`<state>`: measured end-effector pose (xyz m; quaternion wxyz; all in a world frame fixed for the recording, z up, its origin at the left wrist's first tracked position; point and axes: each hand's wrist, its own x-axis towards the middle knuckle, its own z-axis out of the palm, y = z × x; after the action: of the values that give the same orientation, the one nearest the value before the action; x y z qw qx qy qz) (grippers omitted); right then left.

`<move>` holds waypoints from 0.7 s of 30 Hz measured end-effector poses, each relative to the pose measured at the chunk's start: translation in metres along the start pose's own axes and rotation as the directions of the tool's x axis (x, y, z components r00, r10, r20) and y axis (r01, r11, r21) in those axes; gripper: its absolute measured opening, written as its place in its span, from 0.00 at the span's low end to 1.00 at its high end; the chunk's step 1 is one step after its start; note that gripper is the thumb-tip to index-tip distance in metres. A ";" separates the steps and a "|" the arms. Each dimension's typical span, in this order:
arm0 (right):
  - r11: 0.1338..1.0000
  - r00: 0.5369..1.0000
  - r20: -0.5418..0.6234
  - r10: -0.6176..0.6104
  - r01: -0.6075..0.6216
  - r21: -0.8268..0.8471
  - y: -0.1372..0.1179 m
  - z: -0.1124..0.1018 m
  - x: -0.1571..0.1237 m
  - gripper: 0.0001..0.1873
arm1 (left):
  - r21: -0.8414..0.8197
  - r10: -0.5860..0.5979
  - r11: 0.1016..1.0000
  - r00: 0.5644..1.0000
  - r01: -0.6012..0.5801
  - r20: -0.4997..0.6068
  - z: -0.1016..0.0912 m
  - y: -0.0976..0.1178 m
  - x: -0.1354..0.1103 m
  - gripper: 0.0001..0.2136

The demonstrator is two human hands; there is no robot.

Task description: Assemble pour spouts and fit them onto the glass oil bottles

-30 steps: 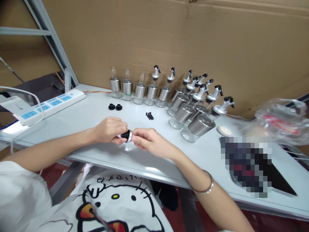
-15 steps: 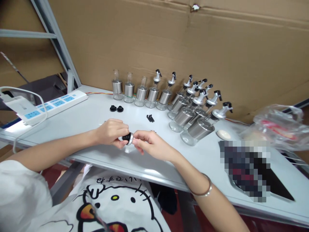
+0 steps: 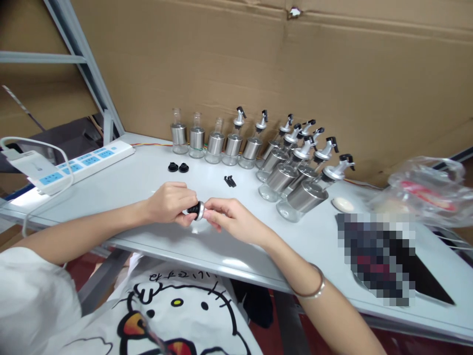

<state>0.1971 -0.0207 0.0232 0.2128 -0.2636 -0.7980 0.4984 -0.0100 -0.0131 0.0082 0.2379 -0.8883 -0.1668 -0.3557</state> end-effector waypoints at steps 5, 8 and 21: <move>0.993 0.987 -0.132 -0.093 0.082 -0.087 -0.007 0.008 0.000 0.16 | -0.046 -0.065 0.997 0.994 0.061 -0.084 -0.004 0.000 0.004 0.18; 0.949 0.957 -0.216 -0.196 0.129 -0.287 -0.009 0.011 -0.001 0.13 | -0.087 -0.130 0.989 0.989 0.123 -0.073 -0.004 -0.001 0.005 0.18; 0.046 0.578 0.146 -0.802 0.305 -0.951 -0.011 -0.001 0.002 0.05 | -0.311 -0.366 0.867 0.921 0.390 0.136 -0.011 0.004 0.011 0.26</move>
<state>0.1940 -0.0225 0.0334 0.3758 -0.0906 -0.8880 -0.2489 -0.0066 -0.0215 0.0217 0.0045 -0.8778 -0.2838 -0.3858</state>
